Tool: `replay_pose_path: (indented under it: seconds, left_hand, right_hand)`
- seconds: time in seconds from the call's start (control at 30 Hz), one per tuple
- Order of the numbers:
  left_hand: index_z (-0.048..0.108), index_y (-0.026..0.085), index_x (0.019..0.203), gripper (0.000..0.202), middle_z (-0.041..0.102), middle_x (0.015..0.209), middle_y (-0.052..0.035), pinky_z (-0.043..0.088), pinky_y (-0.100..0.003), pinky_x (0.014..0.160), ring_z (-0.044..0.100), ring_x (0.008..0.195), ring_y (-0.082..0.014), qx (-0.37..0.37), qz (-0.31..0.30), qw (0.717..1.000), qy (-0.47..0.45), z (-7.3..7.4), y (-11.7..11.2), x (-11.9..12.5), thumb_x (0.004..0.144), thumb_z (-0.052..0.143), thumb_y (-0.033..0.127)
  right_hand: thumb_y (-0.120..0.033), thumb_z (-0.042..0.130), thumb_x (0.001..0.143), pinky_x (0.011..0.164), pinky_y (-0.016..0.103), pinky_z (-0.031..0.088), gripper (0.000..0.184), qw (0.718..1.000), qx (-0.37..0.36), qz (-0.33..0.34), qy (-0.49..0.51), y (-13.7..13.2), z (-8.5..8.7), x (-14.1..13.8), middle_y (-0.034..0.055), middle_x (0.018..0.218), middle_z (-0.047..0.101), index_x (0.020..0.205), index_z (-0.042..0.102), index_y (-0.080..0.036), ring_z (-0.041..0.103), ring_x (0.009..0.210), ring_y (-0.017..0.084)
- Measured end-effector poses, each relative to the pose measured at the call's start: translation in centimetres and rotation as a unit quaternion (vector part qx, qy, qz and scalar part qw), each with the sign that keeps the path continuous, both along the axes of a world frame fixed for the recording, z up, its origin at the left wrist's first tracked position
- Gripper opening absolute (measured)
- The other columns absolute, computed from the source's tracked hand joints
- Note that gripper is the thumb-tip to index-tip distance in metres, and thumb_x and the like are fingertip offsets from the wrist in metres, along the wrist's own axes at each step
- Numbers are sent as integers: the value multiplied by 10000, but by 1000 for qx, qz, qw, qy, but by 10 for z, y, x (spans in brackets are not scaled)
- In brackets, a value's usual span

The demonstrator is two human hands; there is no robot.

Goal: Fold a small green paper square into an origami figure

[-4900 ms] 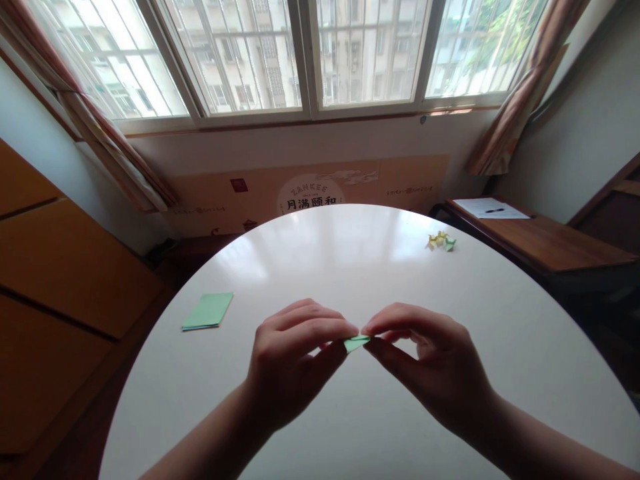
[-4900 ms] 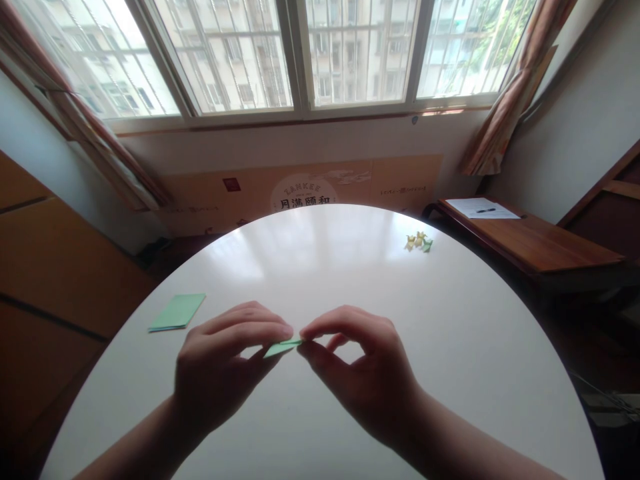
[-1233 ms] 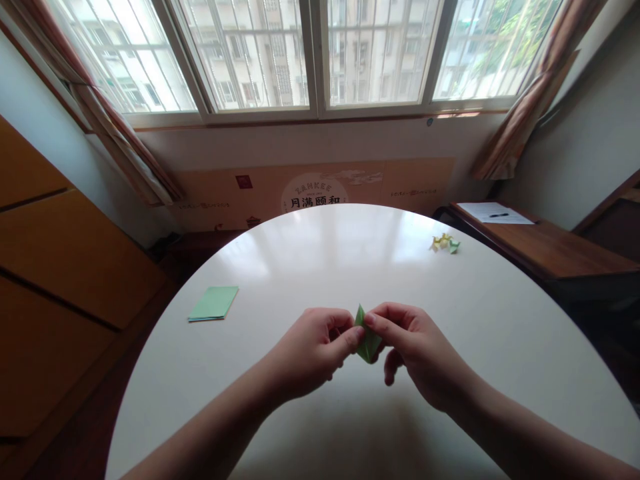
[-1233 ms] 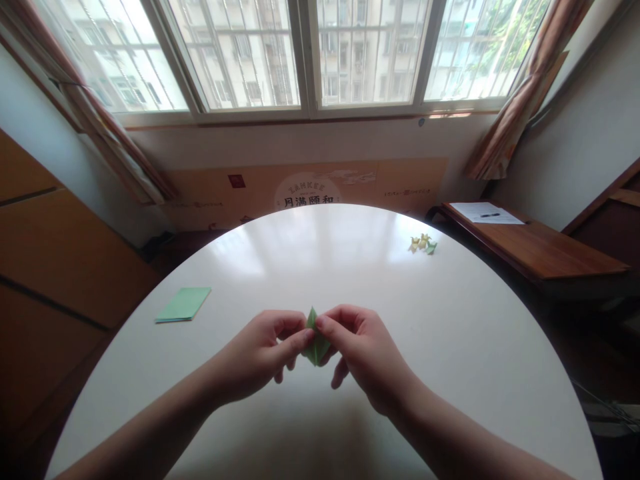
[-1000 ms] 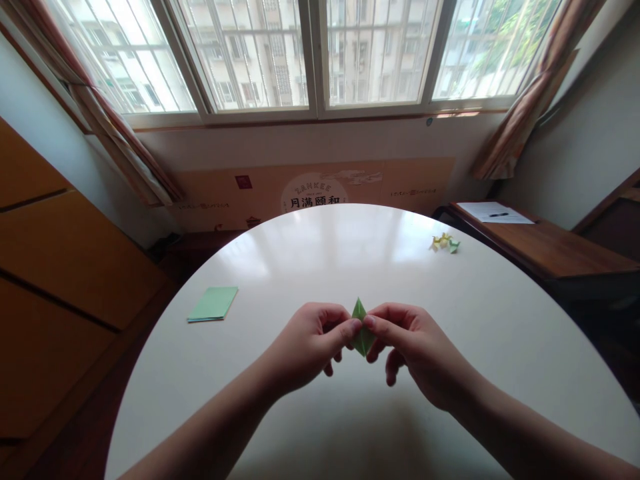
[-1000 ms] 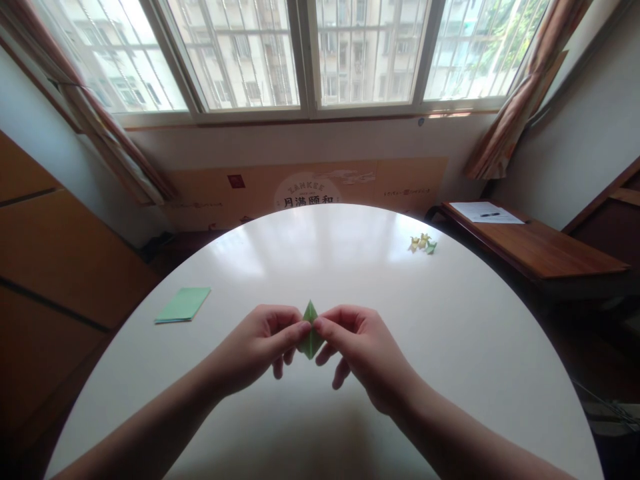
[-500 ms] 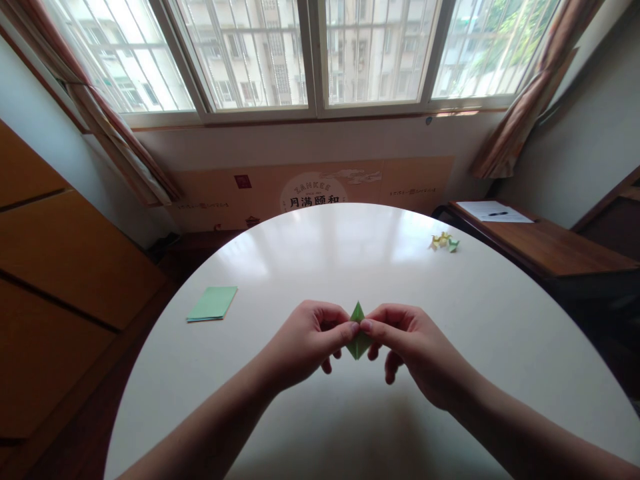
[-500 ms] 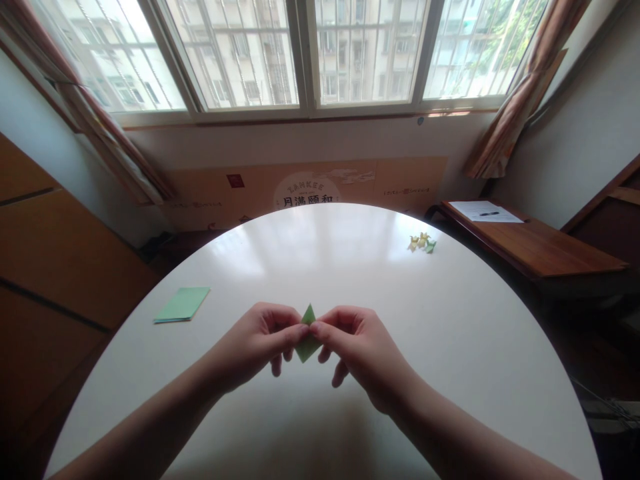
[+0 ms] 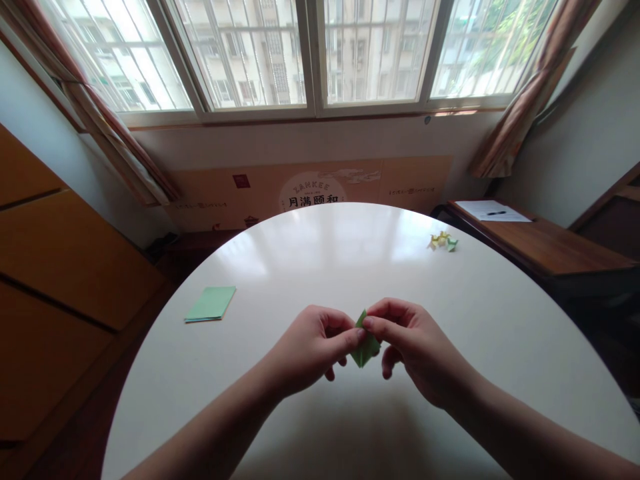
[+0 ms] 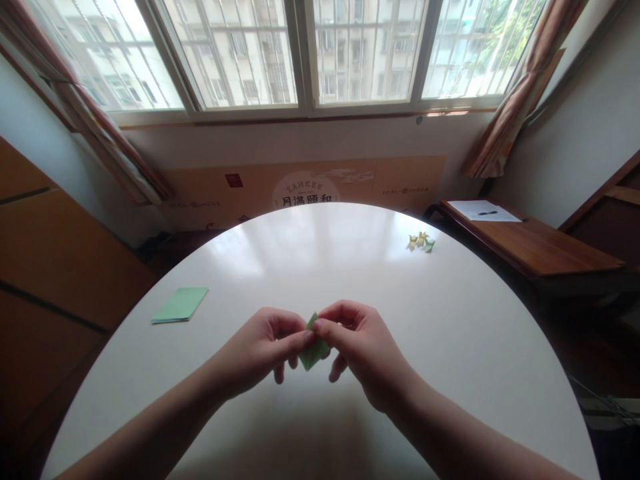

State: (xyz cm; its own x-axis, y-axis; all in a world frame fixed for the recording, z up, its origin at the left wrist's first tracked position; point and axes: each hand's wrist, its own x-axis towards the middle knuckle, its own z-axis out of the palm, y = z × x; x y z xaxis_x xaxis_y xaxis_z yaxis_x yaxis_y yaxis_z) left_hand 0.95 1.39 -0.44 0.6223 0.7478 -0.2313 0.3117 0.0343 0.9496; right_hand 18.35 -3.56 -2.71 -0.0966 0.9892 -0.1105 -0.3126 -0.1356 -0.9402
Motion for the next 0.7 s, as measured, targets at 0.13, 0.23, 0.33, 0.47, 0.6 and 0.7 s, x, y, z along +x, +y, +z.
replay_pose_path:
  seconds: [0.13, 0.23, 0.33, 0.47, 0.6, 0.7]
  left_hand:
    - [715, 78, 749, 285, 621, 609, -42, 450, -168, 389, 555, 550, -123, -18, 13, 1000, -10, -2, 0, 1, 811, 671, 353]
    - [706, 85, 705, 289, 596, 567, -23, 446, -164, 389, 539, 517, -110, -26, 7, 999, -16, -2, 0, 1, 806, 682, 355]
    - [696, 96, 680, 285, 585, 549, -11, 441, -160, 384, 532, 501, -104, -32, 6, 999, -24, -2, 0, 1, 797, 694, 356]
    - [687, 100, 663, 259, 579, 541, -6, 438, -158, 384, 528, 492, -100, -22, 17, 1000, -13, -1, -2, 1, 791, 688, 326]
    - [696, 97, 667, 241, 576, 543, -6, 439, -154, 389, 523, 492, -95, -13, 15, 1000, 2, 1, -3, 3, 798, 667, 298]
    - [716, 96, 706, 238, 583, 553, -8, 443, -154, 392, 526, 501, -96, -20, 10, 1000, -2, 2, -3, 3, 801, 669, 309]
  right_hand:
    - [-342, 793, 782, 409, 180, 458, 202, 1000, 1, -13, -5, 0, -1, -1, 21, 683, 674, 758, 703, -163, 645, 617, 151]
    - [-361, 800, 779, 421, 184, 456, 222, 1000, 1, -12, -16, 0, -1, -1, 31, 689, 681, 776, 723, -153, 645, 620, 150]
    - [-375, 813, 766, 426, 188, 452, 246, 1000, -2, -12, -24, 0, -1, -1, 39, 688, 691, 772, 724, -146, 642, 612, 149]
    - [-361, 833, 739, 418, 188, 445, 246, 999, -2, -18, -26, 0, -2, -2, 42, 691, 699, 765, 718, -146, 635, 605, 149]
    - [-339, 835, 731, 406, 179, 429, 231, 1000, -12, -16, -4, 0, -2, -2, 24, 655, 673, 718, 701, -151, 594, 580, 132]
    - [-331, 822, 740, 399, 174, 414, 218, 1000, -24, -16, 9, 1, -2, -1, 11, 632, 633, 699, 707, -151, 547, 570, 118]
